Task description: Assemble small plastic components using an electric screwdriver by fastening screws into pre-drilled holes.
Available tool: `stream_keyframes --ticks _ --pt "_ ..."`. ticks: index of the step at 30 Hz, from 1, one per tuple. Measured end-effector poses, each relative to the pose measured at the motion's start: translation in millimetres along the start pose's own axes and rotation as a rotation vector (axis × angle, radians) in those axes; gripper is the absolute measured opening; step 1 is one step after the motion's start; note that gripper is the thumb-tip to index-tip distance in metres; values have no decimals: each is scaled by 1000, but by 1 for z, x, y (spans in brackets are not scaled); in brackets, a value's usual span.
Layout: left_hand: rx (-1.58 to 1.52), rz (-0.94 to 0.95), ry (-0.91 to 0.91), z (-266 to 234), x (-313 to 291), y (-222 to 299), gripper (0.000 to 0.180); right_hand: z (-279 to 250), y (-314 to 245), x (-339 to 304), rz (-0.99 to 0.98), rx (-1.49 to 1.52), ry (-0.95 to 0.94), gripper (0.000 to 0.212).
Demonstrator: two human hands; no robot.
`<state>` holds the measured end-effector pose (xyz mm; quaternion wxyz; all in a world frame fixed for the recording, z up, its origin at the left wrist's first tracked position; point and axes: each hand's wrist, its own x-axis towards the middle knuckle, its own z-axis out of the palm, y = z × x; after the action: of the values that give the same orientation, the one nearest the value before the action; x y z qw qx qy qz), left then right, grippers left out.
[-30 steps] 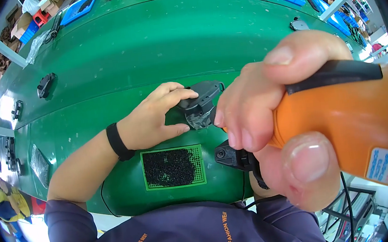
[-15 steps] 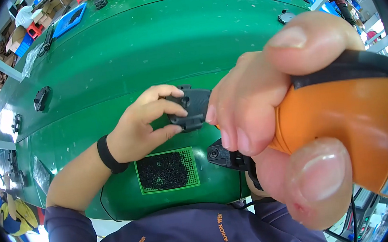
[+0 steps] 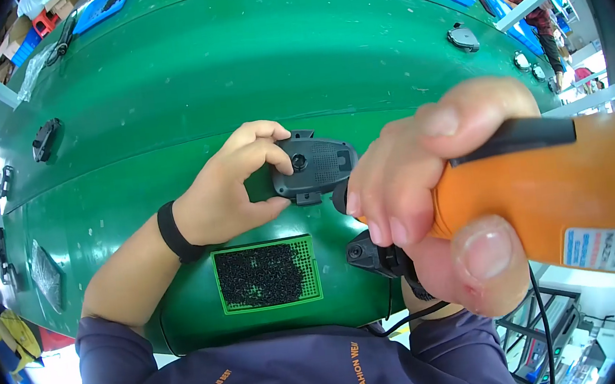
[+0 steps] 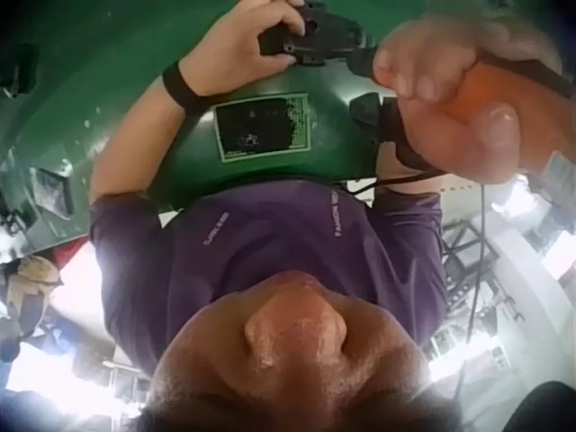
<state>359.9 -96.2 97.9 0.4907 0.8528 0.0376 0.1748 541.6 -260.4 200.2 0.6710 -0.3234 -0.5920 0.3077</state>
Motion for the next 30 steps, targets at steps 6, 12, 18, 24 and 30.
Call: stream_keyframes --ticks 6,12,18,24,30 --pt "-89 38 97 9 6 -3 44 6 18 5 -32 38 -43 45" --pt "-77 -6 68 14 1 -4 66 18 30 7 4 4 -25 43" --pt "14 -18 99 5 3 6 66 4 -1 7 -36 8 52 43" --pt "-364 -79 260 -15 3 3 57 -6 -22 1 -113 -2 89 44" --pt "-379 -241 280 -28 -37 18 61 5 -7 -1 -88 83 4 44"
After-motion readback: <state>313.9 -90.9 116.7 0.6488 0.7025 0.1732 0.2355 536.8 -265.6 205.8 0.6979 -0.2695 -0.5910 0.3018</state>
